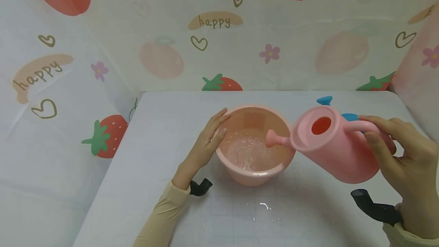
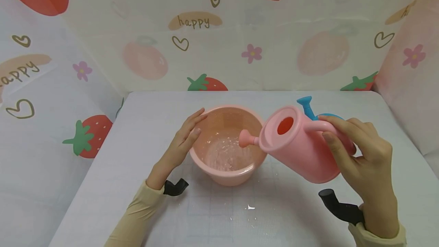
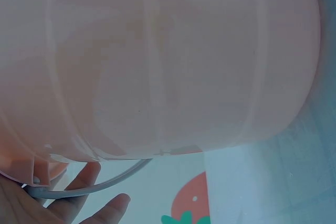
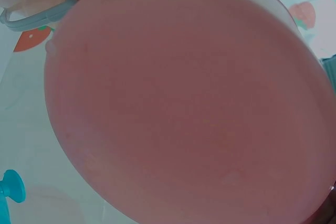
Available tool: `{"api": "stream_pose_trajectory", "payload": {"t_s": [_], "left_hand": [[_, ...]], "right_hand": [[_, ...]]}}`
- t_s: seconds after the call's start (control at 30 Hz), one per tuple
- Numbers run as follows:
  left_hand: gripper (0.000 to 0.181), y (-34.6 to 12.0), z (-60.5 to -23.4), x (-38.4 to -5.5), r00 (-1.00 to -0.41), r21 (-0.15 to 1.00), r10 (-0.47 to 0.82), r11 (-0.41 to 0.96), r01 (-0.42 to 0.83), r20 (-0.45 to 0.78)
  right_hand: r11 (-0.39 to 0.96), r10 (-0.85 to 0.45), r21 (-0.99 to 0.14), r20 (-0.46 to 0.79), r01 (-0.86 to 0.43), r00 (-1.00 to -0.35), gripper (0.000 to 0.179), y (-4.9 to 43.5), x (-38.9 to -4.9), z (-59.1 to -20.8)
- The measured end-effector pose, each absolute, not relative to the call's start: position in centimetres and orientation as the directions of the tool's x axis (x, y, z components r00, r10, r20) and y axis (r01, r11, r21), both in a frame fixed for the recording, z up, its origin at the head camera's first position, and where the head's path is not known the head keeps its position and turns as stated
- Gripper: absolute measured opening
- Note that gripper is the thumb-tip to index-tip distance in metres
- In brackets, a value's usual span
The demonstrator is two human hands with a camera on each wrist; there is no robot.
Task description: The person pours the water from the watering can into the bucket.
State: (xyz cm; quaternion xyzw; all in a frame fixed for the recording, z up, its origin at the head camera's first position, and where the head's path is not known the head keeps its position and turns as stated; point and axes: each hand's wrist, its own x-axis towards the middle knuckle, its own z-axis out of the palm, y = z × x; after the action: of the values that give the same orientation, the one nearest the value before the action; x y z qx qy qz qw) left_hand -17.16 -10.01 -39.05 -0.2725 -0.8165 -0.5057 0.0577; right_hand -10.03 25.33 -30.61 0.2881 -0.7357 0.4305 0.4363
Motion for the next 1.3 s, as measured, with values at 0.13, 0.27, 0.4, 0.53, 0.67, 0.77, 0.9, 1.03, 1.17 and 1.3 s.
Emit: {"api": "stream_pose_trajectory", "payload": {"t_s": [0.13, 0.27, 0.4, 0.53, 0.67, 0.77, 0.9, 1.03, 1.17, 1.3], "left_hand": [[0.043, -9.8, -37.8, -16.4, -0.851, 0.804, 0.385, 0.338, 0.49, 0.357], [0.043, -9.7, -37.5, -16.2, -0.854, 0.804, 0.385, 0.343, 0.485, 0.35], [0.043, -9.8, -37.7, -16.3, -0.854, 0.806, 0.386, 0.341, 0.484, 0.349], [0.044, -9.8, -37.9, -16.4, -0.853, 0.807, 0.384, 0.336, 0.486, 0.354], [0.043, -9.8, -37.9, -16.3, -0.85, 0.806, 0.386, 0.332, 0.491, 0.358], [0.043, -9.8, -37.8, -16.3, -0.851, 0.806, 0.386, 0.335, 0.488, 0.355], [0.043, -9.8, -37.8, -16.3, -0.852, 0.806, 0.387, 0.336, 0.487, 0.353], [0.043, -9.8, -37.8, -16.3, -0.848, 0.805, 0.391, 0.333, 0.492, 0.357], [0.043, -9.8, -37.8, -16.3, -0.848, 0.804, 0.39, 0.334, 0.492, 0.357], [0.043, -9.8, -37.8, -16.3, -0.85, 0.803, 0.389, 0.337, 0.491, 0.356]], "right_hand": [[0.474, -0.055, -0.386, 0.884, -0.792, -0.464, 0.03, 25.6, -10.1, -30.8], [0.486, -0.058, -0.384, 0.882, -0.785, -0.468, 0.031, 25.7, -10.0, -30.9], [0.48, -0.054, -0.382, 0.886, -0.79, -0.461, 0.03, 25.7, -10.1, -30.9], [0.475, -0.054, -0.376, 0.89, -0.796, -0.453, 0.031, 25.6, -10.1, -30.8], [0.468, -0.053, -0.375, 0.892, -0.801, -0.448, 0.031, 25.6, -10.2, -30.8], [0.465, -0.051, -0.373, 0.894, -0.803, -0.445, 0.031, 25.5, -10.2, -30.8], [0.448, -0.042, -0.374, 0.899, -0.812, -0.437, 0.031, 25.3, -10.2, -30.7], [0.448, -0.039, -0.377, 0.898, -0.811, -0.439, 0.03, 25.3, -10.1, -30.7], [0.465, -0.044, -0.373, 0.896, -0.803, -0.442, 0.031, 25.4, -10.1, -30.7], [0.474, -0.044, -0.373, 0.895, -0.798, -0.445, 0.032, 25.5, -10.1, -30.7]]}}
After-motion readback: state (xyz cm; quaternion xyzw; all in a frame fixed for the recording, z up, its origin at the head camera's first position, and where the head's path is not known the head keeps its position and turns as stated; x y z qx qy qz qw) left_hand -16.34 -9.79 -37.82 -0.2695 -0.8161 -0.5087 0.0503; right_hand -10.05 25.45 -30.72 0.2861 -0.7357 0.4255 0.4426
